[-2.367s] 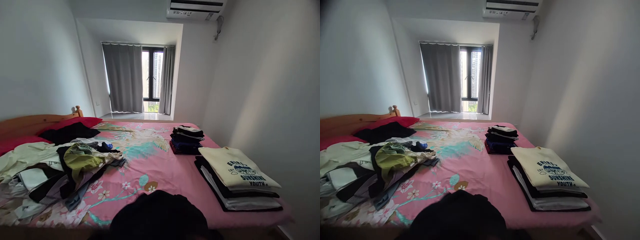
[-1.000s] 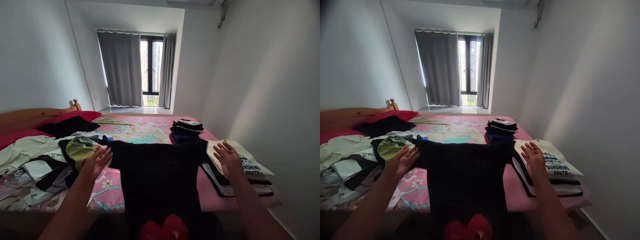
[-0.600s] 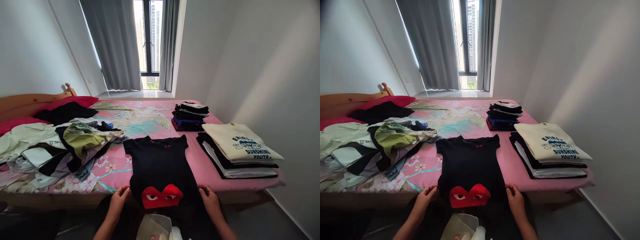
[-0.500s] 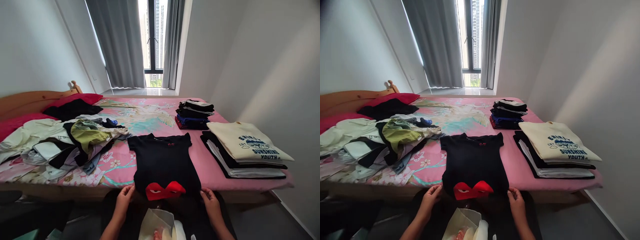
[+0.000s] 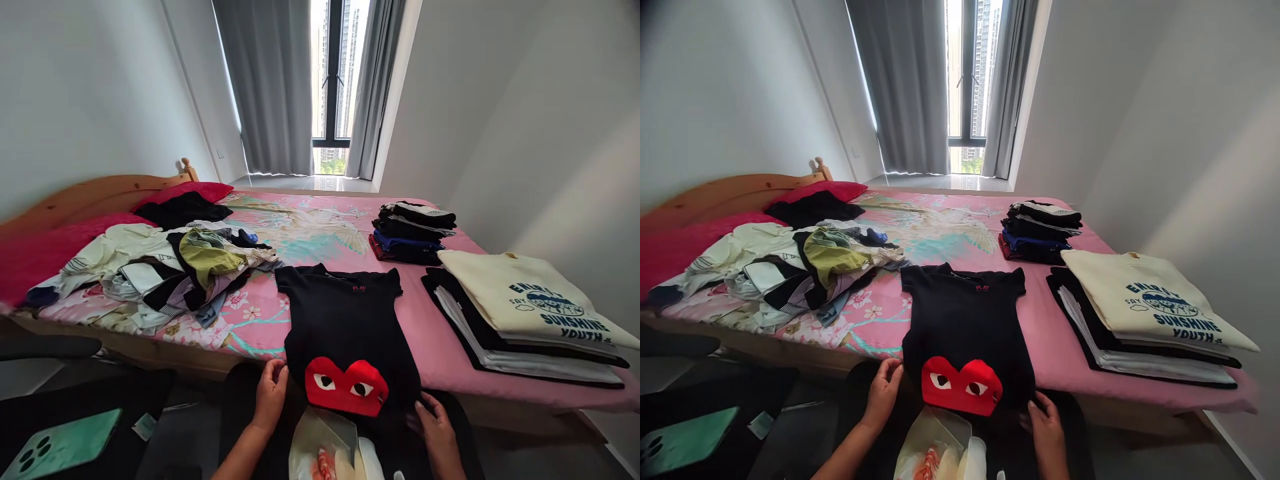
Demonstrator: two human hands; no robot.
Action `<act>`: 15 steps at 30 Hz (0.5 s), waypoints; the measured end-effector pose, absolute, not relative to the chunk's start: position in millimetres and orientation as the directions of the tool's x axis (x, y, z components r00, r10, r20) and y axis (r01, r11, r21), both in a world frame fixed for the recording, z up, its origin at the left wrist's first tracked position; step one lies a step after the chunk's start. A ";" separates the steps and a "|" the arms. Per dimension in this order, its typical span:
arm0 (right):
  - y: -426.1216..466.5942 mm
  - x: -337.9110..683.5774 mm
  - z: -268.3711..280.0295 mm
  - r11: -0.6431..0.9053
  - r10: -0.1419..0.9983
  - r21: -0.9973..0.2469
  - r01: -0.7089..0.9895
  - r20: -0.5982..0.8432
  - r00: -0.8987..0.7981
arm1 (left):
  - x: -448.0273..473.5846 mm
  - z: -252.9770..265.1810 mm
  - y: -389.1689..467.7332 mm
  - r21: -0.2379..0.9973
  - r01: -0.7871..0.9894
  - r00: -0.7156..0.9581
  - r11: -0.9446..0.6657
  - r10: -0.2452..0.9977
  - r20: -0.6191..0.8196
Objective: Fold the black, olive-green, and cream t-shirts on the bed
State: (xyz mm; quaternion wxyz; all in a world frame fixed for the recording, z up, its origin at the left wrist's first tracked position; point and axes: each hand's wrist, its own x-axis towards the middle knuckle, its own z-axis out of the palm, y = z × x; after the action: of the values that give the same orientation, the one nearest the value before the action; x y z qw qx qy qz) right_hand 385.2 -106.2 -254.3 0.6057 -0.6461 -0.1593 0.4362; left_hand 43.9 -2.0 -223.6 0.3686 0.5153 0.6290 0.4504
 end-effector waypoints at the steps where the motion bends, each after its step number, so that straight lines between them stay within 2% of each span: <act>1: -108.1 385.2 -254.0 -0.195 0.739 -0.926 -0.322 -0.355 0.573 | 39.2 -218.3 -0.3 0.909 0.412 -0.194 -0.057 0.970 0.149; 3: -110.3 385.1 -254.9 -0.180 0.766 -0.938 -0.297 -0.323 0.555 | 30.6 -205.3 7.4 0.753 0.597 -0.061 -0.275 0.921 0.385; 5: -110.3 384.6 -257.6 -0.197 0.790 -0.947 -0.253 -0.306 0.532 | 24.6 -191.7 19.5 0.581 0.690 0.168 -0.431 0.877 0.450; 9: -105.8 384.2 -263.3 -0.166 0.834 -0.981 -0.102 -0.195 0.517 | 21.1 -171.4 47.4 0.322 0.706 0.521 -0.631 0.771 0.366; 12: -102.5 387.7 -263.4 -0.125 0.871 -0.980 0.155 -0.033 0.489 | 23.3 -161.7 62.6 0.227 0.684 0.643 -0.693 0.720 0.259; 15: -101.8 394.7 -261.6 -0.086 0.885 -0.880 0.466 0.147 0.441 | 25.8 -152.9 70.7 0.164 0.688 0.687 -0.707 0.707 0.165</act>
State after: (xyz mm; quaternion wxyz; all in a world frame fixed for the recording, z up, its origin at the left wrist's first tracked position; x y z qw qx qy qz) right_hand 394.7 -101.8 -261.6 0.4755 -0.7031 -0.4807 0.2204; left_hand 25.8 70.7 -152.9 0.0444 0.9174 0.3803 0.1083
